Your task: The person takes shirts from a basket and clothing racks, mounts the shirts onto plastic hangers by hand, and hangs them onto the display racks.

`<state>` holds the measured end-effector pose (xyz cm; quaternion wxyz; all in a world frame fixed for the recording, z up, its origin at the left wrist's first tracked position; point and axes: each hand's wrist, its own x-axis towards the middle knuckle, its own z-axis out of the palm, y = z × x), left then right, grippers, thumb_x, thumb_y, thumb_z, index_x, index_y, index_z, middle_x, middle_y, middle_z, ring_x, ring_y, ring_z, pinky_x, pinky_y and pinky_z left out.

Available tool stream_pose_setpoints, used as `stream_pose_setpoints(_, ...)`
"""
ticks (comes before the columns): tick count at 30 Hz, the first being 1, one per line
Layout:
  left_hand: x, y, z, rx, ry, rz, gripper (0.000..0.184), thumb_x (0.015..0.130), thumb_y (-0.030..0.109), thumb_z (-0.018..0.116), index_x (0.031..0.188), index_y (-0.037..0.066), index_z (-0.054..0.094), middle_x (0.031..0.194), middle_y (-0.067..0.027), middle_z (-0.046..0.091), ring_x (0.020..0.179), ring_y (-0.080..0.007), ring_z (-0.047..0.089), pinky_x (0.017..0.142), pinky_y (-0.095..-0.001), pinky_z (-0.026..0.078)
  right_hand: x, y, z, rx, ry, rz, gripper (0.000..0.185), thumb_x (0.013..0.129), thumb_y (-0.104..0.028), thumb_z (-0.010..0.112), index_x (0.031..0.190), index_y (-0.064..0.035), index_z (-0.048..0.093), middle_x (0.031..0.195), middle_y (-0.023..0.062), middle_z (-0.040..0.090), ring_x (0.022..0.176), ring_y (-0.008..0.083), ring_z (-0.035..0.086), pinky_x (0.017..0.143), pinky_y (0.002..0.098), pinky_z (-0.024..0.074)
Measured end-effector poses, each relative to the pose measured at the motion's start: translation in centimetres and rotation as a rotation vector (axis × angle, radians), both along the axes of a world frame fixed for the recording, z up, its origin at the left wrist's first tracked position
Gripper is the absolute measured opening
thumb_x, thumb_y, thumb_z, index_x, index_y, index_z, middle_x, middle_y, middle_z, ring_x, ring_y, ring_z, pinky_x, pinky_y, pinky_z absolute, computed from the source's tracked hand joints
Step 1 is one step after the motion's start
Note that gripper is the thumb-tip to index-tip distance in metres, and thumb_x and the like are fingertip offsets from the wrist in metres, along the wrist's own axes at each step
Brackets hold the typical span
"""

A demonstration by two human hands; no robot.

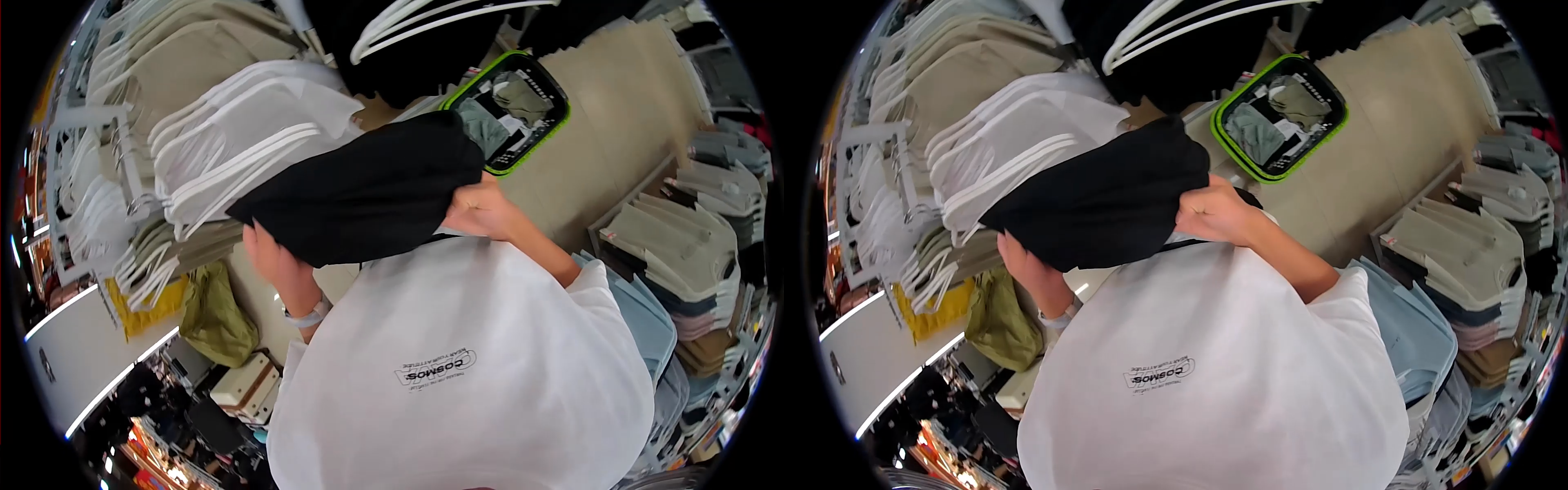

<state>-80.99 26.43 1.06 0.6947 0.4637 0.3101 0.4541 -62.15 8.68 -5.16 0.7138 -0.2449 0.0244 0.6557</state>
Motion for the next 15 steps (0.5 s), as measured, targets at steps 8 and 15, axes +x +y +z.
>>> stream_pose_setpoints(8, -0.5, 0.3, 2.2, 0.251, 0.062, 0.258, 0.029, 0.097, 0.017, 0.044, 0.116, -0.004, 0.048, 0.106, -0.0141, 0.06, 0.092, -0.0191, 0.061, 0.082, -0.0311, 0.05, -0.9, 0.9, 0.8, 0.109, -0.218, 0.076, 0.026, 0.064, 0.004, 0.059, 0.086, -0.0041, 0.047, 0.091, 0.0064, 0.049, 0.089, 0.0257, 0.047, 0.078, 0.037, 0.0387)
stream_pose_setpoints(15, -2.8, 1.3, 4.7, 0.187, 0.041, 0.28, 0.025, 0.095, 0.014, 0.047, 0.108, -0.006, 0.053, 0.098, -0.0132, 0.061, 0.089, -0.0177, 0.06, 0.081, -0.0302, 0.049, -0.8, 2.5, 1.4, 0.398, 0.116, 0.054, 0.07, 0.059, 0.013, 0.042, 0.128, 0.0014, 0.04, 0.132, 0.0133, 0.045, 0.124, 0.0308, 0.041, 0.104, 0.0477, 0.0327)
